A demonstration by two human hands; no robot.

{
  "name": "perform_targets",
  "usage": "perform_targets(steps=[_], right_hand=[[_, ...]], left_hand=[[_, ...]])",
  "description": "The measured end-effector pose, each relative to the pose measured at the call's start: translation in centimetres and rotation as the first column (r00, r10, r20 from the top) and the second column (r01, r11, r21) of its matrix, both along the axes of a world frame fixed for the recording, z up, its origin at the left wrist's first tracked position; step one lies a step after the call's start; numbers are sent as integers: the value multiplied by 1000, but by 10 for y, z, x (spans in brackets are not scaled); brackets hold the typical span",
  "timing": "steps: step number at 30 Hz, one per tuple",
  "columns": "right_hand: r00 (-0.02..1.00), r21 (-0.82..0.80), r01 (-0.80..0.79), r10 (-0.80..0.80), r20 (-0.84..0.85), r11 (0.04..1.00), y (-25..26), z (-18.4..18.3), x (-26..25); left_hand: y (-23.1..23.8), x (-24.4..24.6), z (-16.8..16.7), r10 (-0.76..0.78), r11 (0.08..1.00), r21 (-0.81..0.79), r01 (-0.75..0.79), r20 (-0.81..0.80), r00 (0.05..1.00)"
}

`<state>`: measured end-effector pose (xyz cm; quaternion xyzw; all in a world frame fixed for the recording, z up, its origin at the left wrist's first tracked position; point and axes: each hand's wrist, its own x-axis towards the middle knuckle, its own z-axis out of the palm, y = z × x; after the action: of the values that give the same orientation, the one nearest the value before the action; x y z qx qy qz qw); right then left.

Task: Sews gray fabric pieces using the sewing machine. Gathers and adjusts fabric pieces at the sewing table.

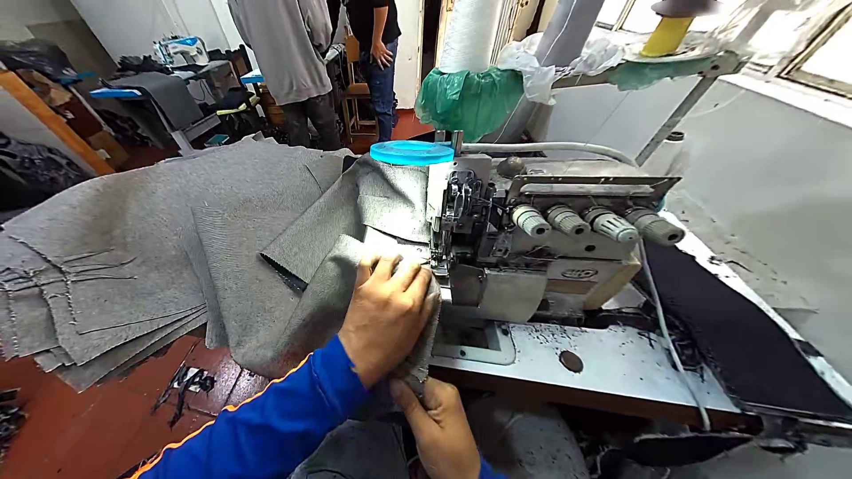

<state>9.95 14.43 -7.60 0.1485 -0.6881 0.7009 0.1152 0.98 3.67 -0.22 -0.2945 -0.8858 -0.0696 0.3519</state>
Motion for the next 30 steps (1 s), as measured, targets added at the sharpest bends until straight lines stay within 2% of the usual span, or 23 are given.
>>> perform_targets(steps=[2, 5, 7, 10, 13, 18, 20, 23, 27, 30], right_hand=[[999, 46, 37, -37, 7, 998, -2, 3, 1], [996, 142, 83, -78, -39, 986, -3, 5, -2], [993, 196, 108, -96, -67, 975, -5, 3, -5], [990, 266, 133, -118, -72, 955, -7, 2, -10], [984, 270, 162, -135, -115, 949, -7, -7, -16], [984, 287, 130, -86, -159, 949, -5, -12, -13], [992, 299, 86, -53, -115, 950, -7, -7, 1], [996, 286, 89, -82, -37, 954, -8, -8, 16], [988, 260, 145, -126, -90, 955, -3, -5, 9], [982, 262, 180, -156, -109, 948, 4, 6, 5]], left_hand=[[1, 1, 0, 19, 1000, -23, -20, -25, 1000], [8, 12, -5, 139, 981, -117, -156, -147, 979], [13, 16, -4, 189, 964, -159, -215, -165, 968], [13, 15, -3, 148, 978, -138, -154, -56, 987], [7, 14, -12, 96, 995, -19, -96, 27, 995], [4, 17, -16, 37, 995, 90, -41, 44, 998], [-1, 23, -13, -25, 993, 118, 21, 36, 999], [-3, 29, -13, -93, 990, 112, 89, 26, 995], [3, 20, -10, -107, 992, 65, 104, 34, 994], [7, 11, -5, -92, 992, 87, 86, 63, 994]])
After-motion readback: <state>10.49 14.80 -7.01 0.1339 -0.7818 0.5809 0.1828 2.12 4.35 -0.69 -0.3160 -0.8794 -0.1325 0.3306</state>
